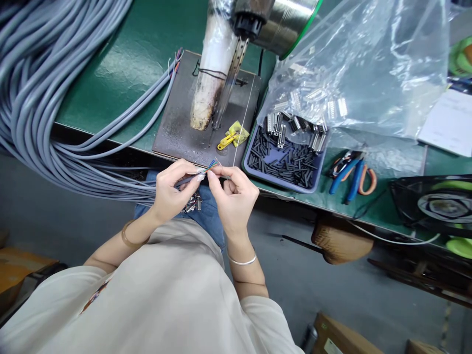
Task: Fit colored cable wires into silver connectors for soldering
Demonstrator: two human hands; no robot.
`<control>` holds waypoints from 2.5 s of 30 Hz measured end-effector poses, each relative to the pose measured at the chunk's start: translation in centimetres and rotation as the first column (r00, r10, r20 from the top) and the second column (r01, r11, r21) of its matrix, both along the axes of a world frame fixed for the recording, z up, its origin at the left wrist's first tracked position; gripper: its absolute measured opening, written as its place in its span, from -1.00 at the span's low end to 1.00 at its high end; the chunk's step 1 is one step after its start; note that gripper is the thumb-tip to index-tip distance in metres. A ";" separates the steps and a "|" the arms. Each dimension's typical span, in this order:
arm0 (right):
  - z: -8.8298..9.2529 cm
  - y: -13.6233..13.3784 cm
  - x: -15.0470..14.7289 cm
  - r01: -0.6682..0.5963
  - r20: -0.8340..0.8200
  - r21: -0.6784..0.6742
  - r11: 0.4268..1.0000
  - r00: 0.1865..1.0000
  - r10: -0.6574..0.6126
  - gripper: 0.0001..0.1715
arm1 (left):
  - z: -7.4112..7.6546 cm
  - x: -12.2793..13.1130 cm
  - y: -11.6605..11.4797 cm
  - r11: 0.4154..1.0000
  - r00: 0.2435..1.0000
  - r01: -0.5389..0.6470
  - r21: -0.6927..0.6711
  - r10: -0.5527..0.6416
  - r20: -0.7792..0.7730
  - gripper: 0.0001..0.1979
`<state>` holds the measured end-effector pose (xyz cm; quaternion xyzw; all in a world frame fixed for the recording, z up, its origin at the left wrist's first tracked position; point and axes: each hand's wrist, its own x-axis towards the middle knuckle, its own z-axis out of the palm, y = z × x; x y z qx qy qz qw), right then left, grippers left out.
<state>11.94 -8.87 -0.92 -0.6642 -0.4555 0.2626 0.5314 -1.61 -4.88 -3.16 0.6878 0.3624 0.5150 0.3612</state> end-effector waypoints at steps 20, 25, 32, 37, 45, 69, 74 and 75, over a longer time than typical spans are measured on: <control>-0.8 -1.0 0.5 -0.010 0.197 0.223 0.975 0.980 -0.035 -0.95 | 1.4 -1.1 2.1 0.792 0.915 0.400 -0.461 -0.316 0.252 -0.84; -0.9 -0.9 0.6 0.038 0.011 0.103 0.994 0.999 -0.039 -0.88 | 0.8 -0.5 0.1 0.975 0.990 0.144 -0.167 -0.140 0.032 -0.88; 0.0 -0.9 0.3 0.024 0.221 0.157 0.987 0.974 -0.059 -0.93 | 0.7 -0.2 -0.2 0.996 0.997 0.047 0.075 -0.041 -0.068 -0.94; 0.5 -1.0 0.2 -0.005 0.489 0.184 0.983 0.868 -0.087 -0.89 | 0.5 -0.1 -0.3 0.989 0.994 0.027 0.146 -0.011 -0.112 -0.94; 0.4 -0.6 0.2 0.010 0.324 0.104 0.994 0.945 -0.044 -0.89 | 0.1 0.1 -0.7 0.983 0.995 -0.051 0.178 0.066 -0.078 -0.94; -0.6 -0.9 -0.7 -0.039 0.498 0.238 0.971 0.863 -0.087 -0.85 | 0.1 0.0 -1.1 0.999 0.997 -0.047 -0.021 0.046 -0.064 -0.87; -1.7 -0.6 -1.0 -0.159 0.538 0.323 0.933 0.842 -0.043 -0.80 | 0.9 -1.0 0.2 0.804 0.938 0.289 -0.520 -0.128 0.322 -0.81; -1.7 -0.5 -1.1 -0.125 0.488 0.298 0.946 0.872 -0.039 -0.86 | 1.0 -1.2 0.4 0.753 0.914 0.347 -0.558 -0.137 0.383 -0.78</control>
